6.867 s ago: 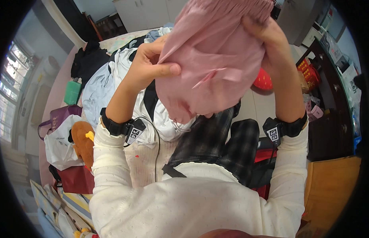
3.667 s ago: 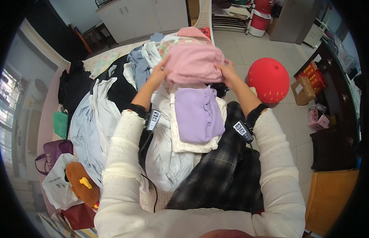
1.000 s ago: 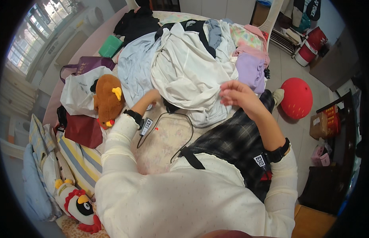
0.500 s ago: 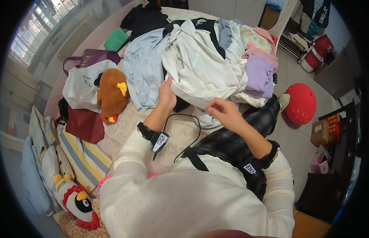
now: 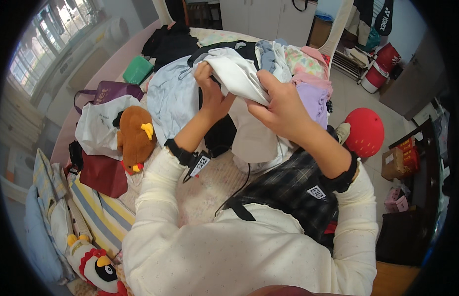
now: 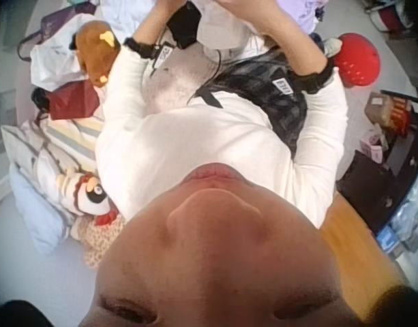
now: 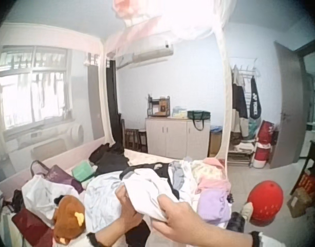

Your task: The person folds multiple garments one by one on a bed, including a white patterned top, a purple shirt, a pink top, and several white and light blue shirts. Each item is smoothed, folded, and stacked on the bed.

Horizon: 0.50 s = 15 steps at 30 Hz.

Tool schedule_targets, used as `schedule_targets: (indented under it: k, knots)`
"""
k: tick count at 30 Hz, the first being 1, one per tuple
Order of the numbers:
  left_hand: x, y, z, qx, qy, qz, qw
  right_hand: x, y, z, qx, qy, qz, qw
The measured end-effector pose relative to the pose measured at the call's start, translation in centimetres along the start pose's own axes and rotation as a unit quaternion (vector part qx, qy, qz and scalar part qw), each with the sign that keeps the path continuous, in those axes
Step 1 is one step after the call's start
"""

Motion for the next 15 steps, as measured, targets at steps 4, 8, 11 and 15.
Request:
schedule_targets:
  k: [4,8,11,15]
  knots:
    - [7.8,-1.8,0.7,-0.005,0.105,0.035,0.994,1.9,3.5,-0.3,0.010,0.004,-0.053,0.999]
    - [7.5,0.4,6.5,0.047,-0.020,0.105,0.993,2.0,8.7,-1.2,-0.047,-0.005,-0.167,0.985]
    - [3.2,5.2,15.6,0.076,-0.140,0.168,0.973,4.5,12.9,-0.7,-0.139,0.074,-0.306,0.939]
    - [-5.2,17.5,29.1,-0.158,-0.182,0.375,0.895,10.2,21.1,-0.6,-0.367,0.190,-0.308,0.857]
Point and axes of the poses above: each hand's wrist, its own z-axis towards the middle knuckle, its own y-axis out of the back of the hand, x = y × z, the point moved 10 cm from there along z, towards the middle knuckle, and after that the axes turned 4 degrees about x, right-handed, at the moved point
